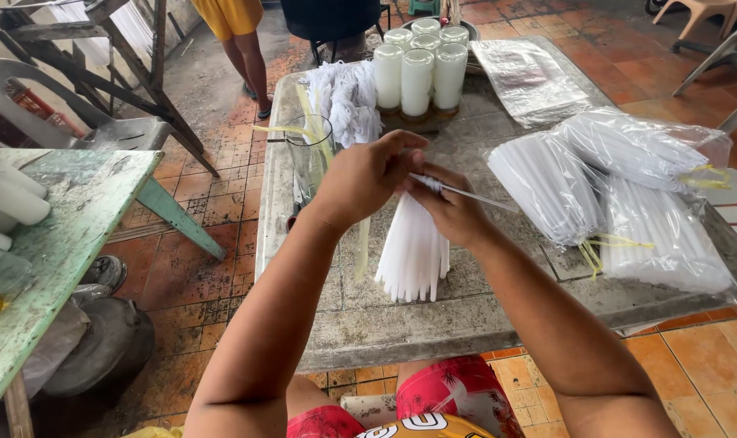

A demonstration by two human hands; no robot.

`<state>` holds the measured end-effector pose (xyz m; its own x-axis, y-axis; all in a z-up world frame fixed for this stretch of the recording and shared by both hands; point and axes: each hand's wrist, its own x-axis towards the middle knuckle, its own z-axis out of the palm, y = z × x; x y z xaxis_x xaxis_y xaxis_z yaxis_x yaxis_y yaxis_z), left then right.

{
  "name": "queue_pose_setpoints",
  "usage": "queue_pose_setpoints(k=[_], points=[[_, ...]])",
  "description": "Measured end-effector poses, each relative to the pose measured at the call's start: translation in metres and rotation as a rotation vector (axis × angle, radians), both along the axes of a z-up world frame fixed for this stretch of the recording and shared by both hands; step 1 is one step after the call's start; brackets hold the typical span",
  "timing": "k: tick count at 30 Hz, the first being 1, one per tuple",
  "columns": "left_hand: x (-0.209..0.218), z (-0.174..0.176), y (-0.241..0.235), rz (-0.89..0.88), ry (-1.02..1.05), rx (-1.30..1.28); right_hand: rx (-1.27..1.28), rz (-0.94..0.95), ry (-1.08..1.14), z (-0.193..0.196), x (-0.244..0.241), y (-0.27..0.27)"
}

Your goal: Gathering white sticks into bundles and tying them with yellow plastic strips

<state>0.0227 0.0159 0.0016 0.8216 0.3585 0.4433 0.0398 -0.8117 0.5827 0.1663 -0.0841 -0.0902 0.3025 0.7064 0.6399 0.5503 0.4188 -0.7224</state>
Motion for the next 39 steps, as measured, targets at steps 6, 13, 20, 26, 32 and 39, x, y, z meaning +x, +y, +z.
queue_pose_setpoints(k=[6, 13, 20, 26, 32, 39], points=[[0.004, -0.002, -0.049, 0.193, -0.261, 0.804, 0.071, -0.105, -0.039, 0.005, -0.005, -0.003], [0.043, -0.054, -0.099, -0.021, -0.499, 0.751, 0.08, -0.278, 0.078, -0.002, -0.02, -0.012], [0.056, -0.068, -0.131, -0.146, -0.766, 0.69, 0.074, -0.079, 0.09, -0.005, 0.011, 0.003], [0.046, -0.054, -0.143, -0.166, -0.856, 0.645, 0.079, -0.004, 0.065, -0.008, 0.019, 0.004], [0.036, -0.066, -0.169, -0.351, -0.672, 0.733, 0.03, 0.033, 0.101, -0.008, 0.018, 0.008], [0.1, -0.231, -0.224, -0.823, -0.268, 0.021, -0.023, -0.046, 0.119, 0.007, 0.01, 0.003]])
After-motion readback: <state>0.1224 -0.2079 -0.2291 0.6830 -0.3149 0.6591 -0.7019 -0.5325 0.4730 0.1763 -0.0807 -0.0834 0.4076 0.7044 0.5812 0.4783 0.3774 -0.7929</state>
